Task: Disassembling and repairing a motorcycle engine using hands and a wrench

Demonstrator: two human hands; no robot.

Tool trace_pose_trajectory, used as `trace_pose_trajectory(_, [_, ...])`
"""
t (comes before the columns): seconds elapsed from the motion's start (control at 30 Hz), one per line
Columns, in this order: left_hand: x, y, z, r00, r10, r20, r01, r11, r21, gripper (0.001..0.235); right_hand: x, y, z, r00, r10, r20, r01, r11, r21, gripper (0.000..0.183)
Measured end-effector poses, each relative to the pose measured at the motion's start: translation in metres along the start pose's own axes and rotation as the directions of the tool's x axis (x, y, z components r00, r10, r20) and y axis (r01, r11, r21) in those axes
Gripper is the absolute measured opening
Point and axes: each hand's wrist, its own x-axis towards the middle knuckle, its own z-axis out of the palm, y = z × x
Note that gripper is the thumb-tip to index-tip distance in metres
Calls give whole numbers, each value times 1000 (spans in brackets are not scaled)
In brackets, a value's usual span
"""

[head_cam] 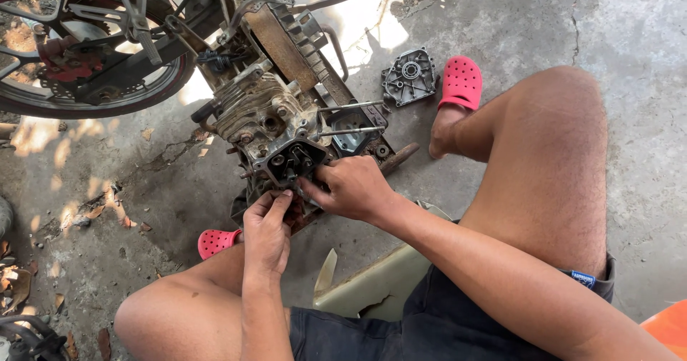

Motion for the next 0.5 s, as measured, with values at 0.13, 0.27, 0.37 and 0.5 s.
trace_pose_trajectory(0.13, [-3, 5, 6, 1000, -12, -16, 13, 1000, 22, 16, -1, 7, 6, 999, -5, 47, 5, 1000, -4, 46])
trace_pose_trajectory(0.27, [7, -9, -3, 978, 192, -82, -174, 968, 182, 16, -1, 9, 7, 997, 6, 78, -8, 1000, 30, 47])
trace_pose_trajectory(0.37, [1, -4, -5, 807, 588, -52, -501, 729, 467, 4, 0, 7, 4, 995, -2, 102, -3, 999, 46, 44])
trace_pose_trajectory(0.5, [-6, 7, 4, 538, 818, 204, -705, 305, 640, 28, -2, 9, 5, 997, -23, 70, 19, 998, 57, 41])
